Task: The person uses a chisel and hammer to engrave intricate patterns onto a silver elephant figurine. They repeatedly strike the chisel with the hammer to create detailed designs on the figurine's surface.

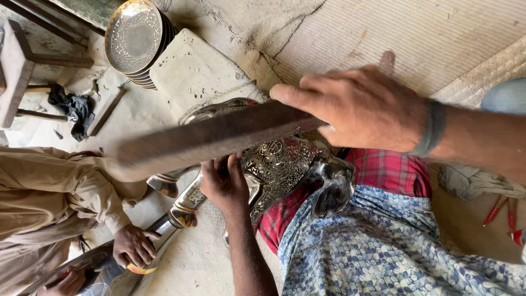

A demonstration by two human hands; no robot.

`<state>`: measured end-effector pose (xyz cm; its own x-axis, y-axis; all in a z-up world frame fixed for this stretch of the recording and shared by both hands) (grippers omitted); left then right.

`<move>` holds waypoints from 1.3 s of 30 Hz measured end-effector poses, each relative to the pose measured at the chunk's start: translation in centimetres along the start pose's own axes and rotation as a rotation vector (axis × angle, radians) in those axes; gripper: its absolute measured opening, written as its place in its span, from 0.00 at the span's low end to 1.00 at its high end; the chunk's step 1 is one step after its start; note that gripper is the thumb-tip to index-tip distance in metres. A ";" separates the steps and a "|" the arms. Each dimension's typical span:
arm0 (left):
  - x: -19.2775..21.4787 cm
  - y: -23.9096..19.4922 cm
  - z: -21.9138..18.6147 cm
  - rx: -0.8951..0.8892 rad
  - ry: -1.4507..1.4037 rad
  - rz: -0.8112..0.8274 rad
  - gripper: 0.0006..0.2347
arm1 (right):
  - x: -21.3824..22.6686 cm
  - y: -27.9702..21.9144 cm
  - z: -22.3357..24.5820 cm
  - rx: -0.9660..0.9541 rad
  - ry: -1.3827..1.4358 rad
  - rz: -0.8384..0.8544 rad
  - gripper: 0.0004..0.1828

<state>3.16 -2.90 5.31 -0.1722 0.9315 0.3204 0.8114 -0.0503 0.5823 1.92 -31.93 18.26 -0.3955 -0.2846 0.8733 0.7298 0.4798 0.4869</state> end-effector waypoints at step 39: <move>1.5 1.5 -0.3 -0.172 -0.153 -0.035 0.18 | -8.2 -7.3 -3.6 -0.482 0.233 0.302 0.36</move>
<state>3.93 -1.67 6.85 -0.1010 0.9769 0.1881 0.6969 -0.0655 0.7142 1.86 -36.03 7.45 -0.0395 -0.3948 0.9179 0.9821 0.1540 0.1085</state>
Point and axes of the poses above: each hand's wrist, its own y-axis towards the middle knuckle, its own x-axis out of the back of the hand, z = x × y, the point moved 3 cm from there along y, towards the middle knuckle, and after that the axes turned 4 degrees about -y, right-handed, at the moved point
